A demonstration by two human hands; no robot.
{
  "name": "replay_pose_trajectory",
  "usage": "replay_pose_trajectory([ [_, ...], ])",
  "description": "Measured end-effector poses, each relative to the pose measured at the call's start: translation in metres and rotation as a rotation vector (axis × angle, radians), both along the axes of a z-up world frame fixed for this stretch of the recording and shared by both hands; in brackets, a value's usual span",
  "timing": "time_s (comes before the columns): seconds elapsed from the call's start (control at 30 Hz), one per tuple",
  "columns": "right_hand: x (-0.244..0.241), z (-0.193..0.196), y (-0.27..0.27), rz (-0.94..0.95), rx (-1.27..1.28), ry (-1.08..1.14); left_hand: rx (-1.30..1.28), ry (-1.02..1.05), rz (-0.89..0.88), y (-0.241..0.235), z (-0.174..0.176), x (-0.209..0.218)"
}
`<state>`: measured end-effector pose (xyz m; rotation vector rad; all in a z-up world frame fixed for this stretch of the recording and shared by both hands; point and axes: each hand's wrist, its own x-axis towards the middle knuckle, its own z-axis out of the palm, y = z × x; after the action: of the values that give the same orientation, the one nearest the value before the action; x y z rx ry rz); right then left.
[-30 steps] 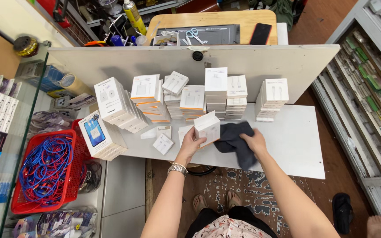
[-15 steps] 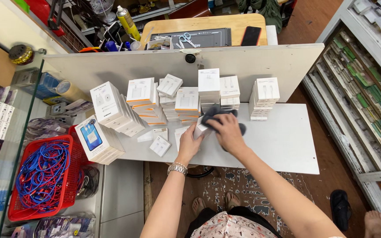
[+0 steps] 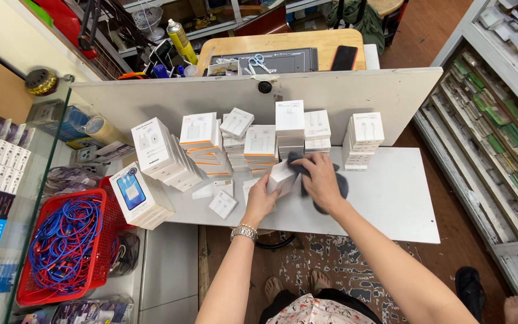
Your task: The person picks up small white boxes from a counter, wipes them with a dark cloth, and places them onto a glass shelf. The person repeats this process for multiple boxes, stacking them neatly on the shelf.
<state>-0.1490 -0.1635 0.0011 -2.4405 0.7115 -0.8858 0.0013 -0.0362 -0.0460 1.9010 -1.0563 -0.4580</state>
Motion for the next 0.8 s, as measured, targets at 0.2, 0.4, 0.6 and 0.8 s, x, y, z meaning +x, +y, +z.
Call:
replay_pose_trajectory([
  [0.2, 0.007, -0.026, 0.014, 0.12, -0.14, -0.016, 0.132, -0.025, 0.024, -0.006, -0.004, -0.005],
  [0.4, -0.009, -0.04, -0.04, -0.224, 0.646, -0.044, -0.107, 0.517, -0.055, 0.003, -0.028, 0.01],
  [0.6, -0.004, -0.037, -0.002, 0.148, 0.239, -0.125, -0.14, 0.99, 0.101, -0.009, -0.049, 0.008],
  [0.8, -0.019, -0.018, 0.013, 0.011, 0.272, 0.009, -0.272, 1.204, 0.176, -0.007, -0.05, 0.013],
])
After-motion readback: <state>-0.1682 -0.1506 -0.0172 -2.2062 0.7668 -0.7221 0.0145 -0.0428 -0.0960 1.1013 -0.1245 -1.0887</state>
